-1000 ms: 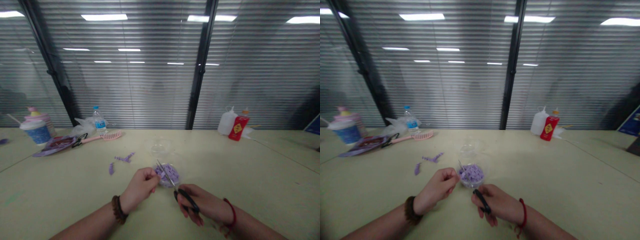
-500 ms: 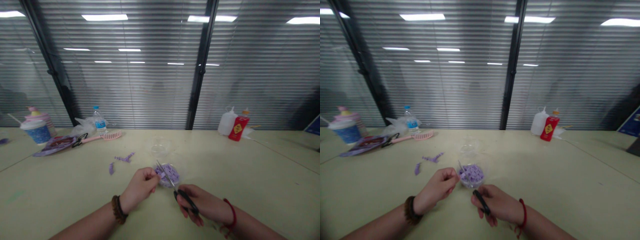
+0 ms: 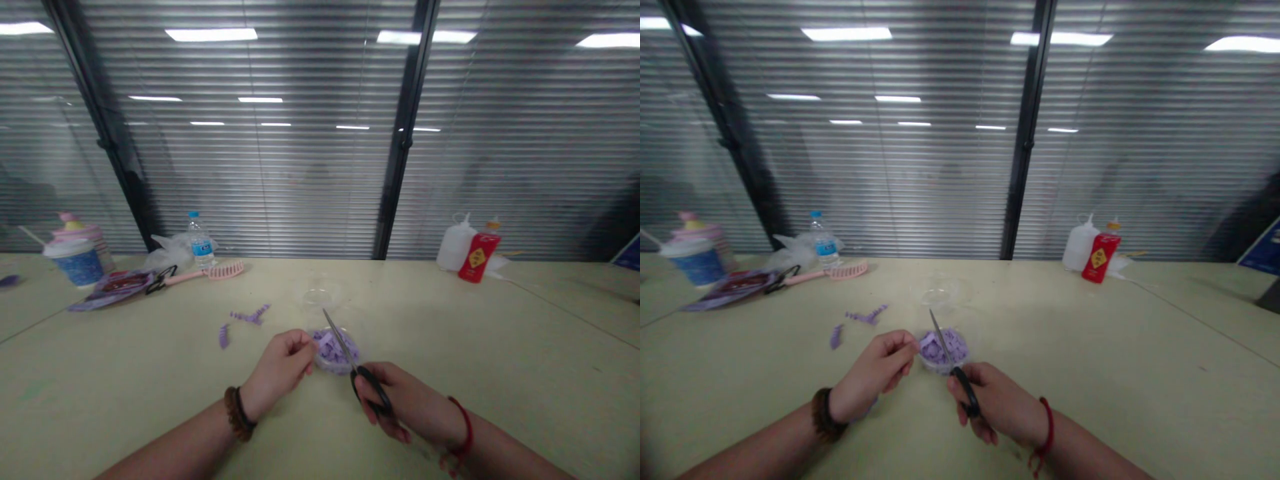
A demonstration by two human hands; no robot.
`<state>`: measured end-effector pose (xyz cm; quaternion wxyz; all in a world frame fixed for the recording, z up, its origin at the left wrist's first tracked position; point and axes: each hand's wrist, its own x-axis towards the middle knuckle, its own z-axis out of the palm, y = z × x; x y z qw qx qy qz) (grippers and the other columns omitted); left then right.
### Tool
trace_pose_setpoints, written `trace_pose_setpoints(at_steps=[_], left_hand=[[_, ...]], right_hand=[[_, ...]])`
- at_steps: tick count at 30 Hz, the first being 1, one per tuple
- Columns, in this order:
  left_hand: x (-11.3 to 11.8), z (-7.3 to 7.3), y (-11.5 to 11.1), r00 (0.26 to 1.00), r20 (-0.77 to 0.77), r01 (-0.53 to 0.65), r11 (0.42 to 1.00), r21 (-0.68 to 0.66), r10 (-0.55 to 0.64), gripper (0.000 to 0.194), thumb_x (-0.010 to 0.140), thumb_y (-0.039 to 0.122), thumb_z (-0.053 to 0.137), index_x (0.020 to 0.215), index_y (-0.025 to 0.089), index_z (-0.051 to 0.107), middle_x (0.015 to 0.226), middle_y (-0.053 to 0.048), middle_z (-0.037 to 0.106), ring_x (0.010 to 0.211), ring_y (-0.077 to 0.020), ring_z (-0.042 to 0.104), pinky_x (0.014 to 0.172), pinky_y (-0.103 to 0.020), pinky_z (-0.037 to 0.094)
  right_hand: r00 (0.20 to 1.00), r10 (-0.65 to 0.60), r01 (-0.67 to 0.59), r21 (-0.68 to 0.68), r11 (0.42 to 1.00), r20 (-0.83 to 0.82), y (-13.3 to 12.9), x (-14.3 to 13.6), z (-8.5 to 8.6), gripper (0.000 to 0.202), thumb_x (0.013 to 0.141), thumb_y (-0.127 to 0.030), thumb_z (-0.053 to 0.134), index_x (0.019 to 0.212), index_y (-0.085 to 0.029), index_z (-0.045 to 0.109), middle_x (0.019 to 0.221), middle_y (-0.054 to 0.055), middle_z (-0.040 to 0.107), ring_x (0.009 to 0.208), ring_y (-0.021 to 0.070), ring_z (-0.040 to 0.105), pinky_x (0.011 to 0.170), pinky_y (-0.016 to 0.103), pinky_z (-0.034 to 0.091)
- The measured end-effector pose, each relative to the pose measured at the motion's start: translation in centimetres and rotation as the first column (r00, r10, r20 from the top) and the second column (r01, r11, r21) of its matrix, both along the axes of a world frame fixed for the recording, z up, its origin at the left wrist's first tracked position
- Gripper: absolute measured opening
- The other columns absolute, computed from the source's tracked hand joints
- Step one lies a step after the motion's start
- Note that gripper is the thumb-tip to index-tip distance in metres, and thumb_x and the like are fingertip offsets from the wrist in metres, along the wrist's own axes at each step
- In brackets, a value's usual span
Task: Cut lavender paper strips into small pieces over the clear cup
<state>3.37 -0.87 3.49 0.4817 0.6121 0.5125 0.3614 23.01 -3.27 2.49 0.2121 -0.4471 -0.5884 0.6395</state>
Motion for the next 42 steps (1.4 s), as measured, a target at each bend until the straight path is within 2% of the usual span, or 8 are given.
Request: trace_pose_setpoints(at_steps=[5,8,15,23,28,32,38,42], left_hand=[[-0.1,-0.3,0.3,0.996,0.082,-0.031,0.999,-0.015,0.032,0.026,0.073,0.039,0.049,0.061,0.016,0.045,0.042,0.008,0.039,0.032,-0.0031,0.027,0.034,-0.016,0.017],[-0.1,-0.4,0.3,0.994,0.105,-0.010,1.000,-0.017,0.011,0.027,0.073,0.040,0.049,0.061,0.016,0.045,0.043,0.008,0.039,0.032,-0.0028,0.027,0.033,-0.016,0.017],[0.1,-0.1,-0.2,0.996,0.072,0.047,0.999,-0.007,-0.047,0.025,0.074,0.038,0.050,0.063,0.016,0.046,0.046,0.008,0.041,0.033,-0.0023,0.027,0.034,-0.016,0.017],[0.2,-0.1,-0.3,0.996,0.049,0.074,0.997,0.005,-0.074,0.024,0.073,0.037,0.050,0.063,0.016,0.046,0.045,0.008,0.040,0.033,-0.0027,0.027,0.035,-0.017,0.018],[0.2,0.0,-0.3,0.996,0.048,0.072,0.997,0.001,-0.072,0.025,0.074,0.038,0.049,0.064,0.016,0.046,0.046,0.008,0.041,0.033,-0.0027,0.027,0.035,-0.017,0.018],[0.0,0.0,0.0,0.998,0.027,0.061,0.998,0.003,-0.062,0.026,0.074,0.038,0.049,0.061,0.016,0.046,0.043,0.008,0.039,0.033,-0.0029,0.027,0.035,-0.017,0.018],[-0.2,-0.5,0.5,0.999,0.035,0.026,1.000,0.014,-0.026,0.027,0.074,0.039,0.050,0.061,0.016,0.045,0.043,0.008,0.040,0.033,-0.0030,0.028,0.034,-0.016,0.019],[-0.3,-0.8,0.7,0.998,0.055,-0.038,0.999,0.014,0.037,0.026,0.073,0.038,0.049,0.059,0.017,0.043,0.042,0.009,0.037,0.032,-0.0027,0.027,0.033,-0.015,0.018]], right_hand=[[0.999,0.013,-0.012,0.015,1.000,-0.039,-0.1,0.2,0.0,0.054,0.068,-0.068,0.048,0.068,-0.014,0.046,0.054,-0.002,0.053,0.030,0.0023,0.042,0.028,0.013,0.031],[0.998,0.049,-0.049,0.003,0.999,-0.033,-0.1,0.3,-0.2,0.054,0.067,-0.068,0.049,0.069,-0.014,0.045,0.054,-0.002,0.053,0.030,0.0024,0.043,0.028,0.013,0.032],[0.996,0.092,-0.092,0.001,0.996,-0.002,0.2,0.4,-1.0,0.050,0.069,-0.064,0.052,0.072,-0.014,0.046,0.057,-0.002,0.054,0.031,0.0023,0.044,0.027,0.012,0.031],[0.992,0.115,-0.118,0.044,0.992,0.049,0.2,0.5,-1.0,0.046,0.074,-0.059,0.049,0.069,-0.014,0.047,0.054,-0.003,0.051,0.031,0.0019,0.042,0.027,0.011,0.028],[0.994,0.101,-0.103,0.038,0.994,0.034,0.1,0.4,-1.1,0.046,0.073,-0.060,0.050,0.071,-0.014,0.045,0.057,-0.003,0.053,0.031,0.0011,0.042,0.027,0.011,0.029],[0.999,0.023,-0.024,0.021,0.999,0.034,0.1,0.1,-0.7,0.048,0.070,-0.062,0.051,0.074,-0.015,0.044,0.057,-0.004,0.052,0.030,0.0014,0.041,0.027,0.012,0.029],[0.991,-0.054,0.050,0.040,0.998,0.126,0.3,-0.1,-0.2,0.046,0.069,-0.060,0.053,0.071,-0.016,0.044,0.048,-0.006,0.048,0.025,0.0016,0.034,0.023,0.013,0.021],[0.999,-0.031,0.030,0.044,0.999,0.035,0.1,0.1,-0.2,0.054,0.066,-0.068,0.049,0.067,-0.014,0.045,0.052,-0.002,0.052,0.029,0.0024,0.040,0.026,0.014,0.028]])
